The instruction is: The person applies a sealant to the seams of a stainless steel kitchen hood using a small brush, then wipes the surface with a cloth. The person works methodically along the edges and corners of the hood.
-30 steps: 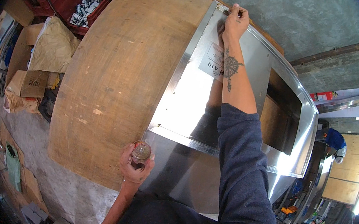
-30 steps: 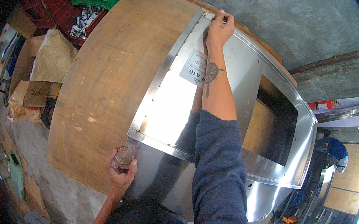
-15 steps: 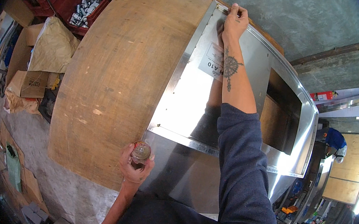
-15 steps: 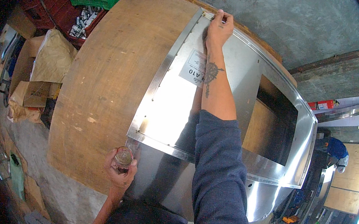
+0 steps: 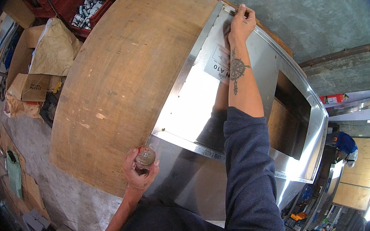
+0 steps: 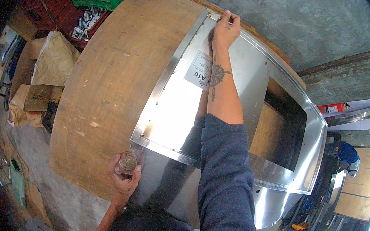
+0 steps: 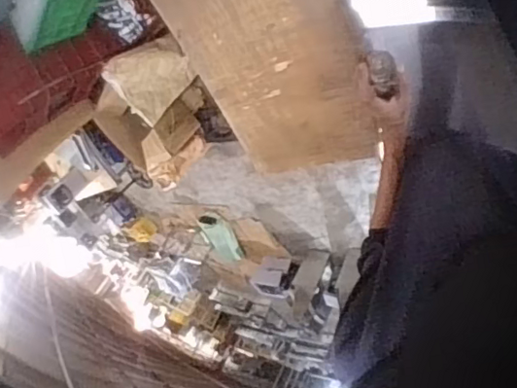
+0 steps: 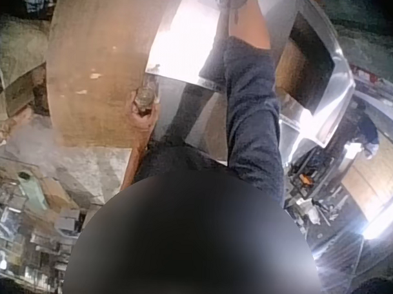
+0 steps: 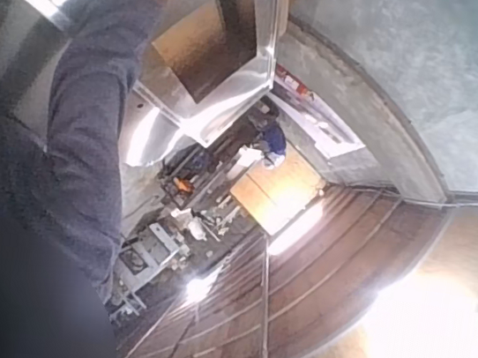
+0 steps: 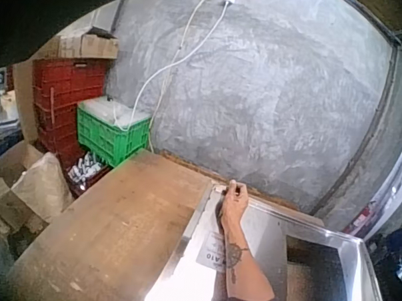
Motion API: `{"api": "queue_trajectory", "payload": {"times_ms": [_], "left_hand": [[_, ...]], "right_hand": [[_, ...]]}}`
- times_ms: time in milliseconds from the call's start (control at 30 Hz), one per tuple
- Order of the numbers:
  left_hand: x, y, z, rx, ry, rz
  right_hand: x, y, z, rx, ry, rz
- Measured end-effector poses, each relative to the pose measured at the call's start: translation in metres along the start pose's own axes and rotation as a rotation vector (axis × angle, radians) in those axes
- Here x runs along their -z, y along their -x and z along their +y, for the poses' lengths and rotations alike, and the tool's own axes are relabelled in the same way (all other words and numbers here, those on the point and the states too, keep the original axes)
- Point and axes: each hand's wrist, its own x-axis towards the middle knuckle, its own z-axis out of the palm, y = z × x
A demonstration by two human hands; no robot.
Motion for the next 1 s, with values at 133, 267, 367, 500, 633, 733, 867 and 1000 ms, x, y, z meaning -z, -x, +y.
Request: {"api": "queue_trajectory", "payload": {"times_ms": [133,267,367,500,633,733,867,1000], "left_hand": [[-0.002,0.006,-0.006,0.000,-0.012,-0.004],[-0.001,0.000,-0.002,-0.011,-0.004,0.006],[-0.001,-0.003,0.001,-0.009,0.003,0.001],[0.000,0.001,-0.001,0.035,0.019,-0.011],[0.001,-0.006,0.006,-0.015,-0.018,-0.015],[0.000,-0.009,0.006,-0.034,0.010,-0.003],[0.002,-0.012,0.011,-0.043,-0.053,-0.022],[0.002,-0.014,0.012,-0.047,-0.076,-0.028]], "right_hand": [[0.000,-0.002,0.000,0.015,0.007,0.004],[0.000,0.000,-0.001,0.001,0.002,0.002],[0.000,-0.001,0.000,-0.003,-0.003,-0.004],[0.001,0.000,-0.002,-0.031,-0.001,-0.022],[0.001,0.000,-0.002,-0.023,-0.007,-0.007],[-0.001,0.000,-0.003,-0.048,-0.014,0.009],[0.000,0.001,-0.003,0.002,-0.001,-0.011],[0.001,-0.001,0.000,0.000,-0.003,-0.008]]}}
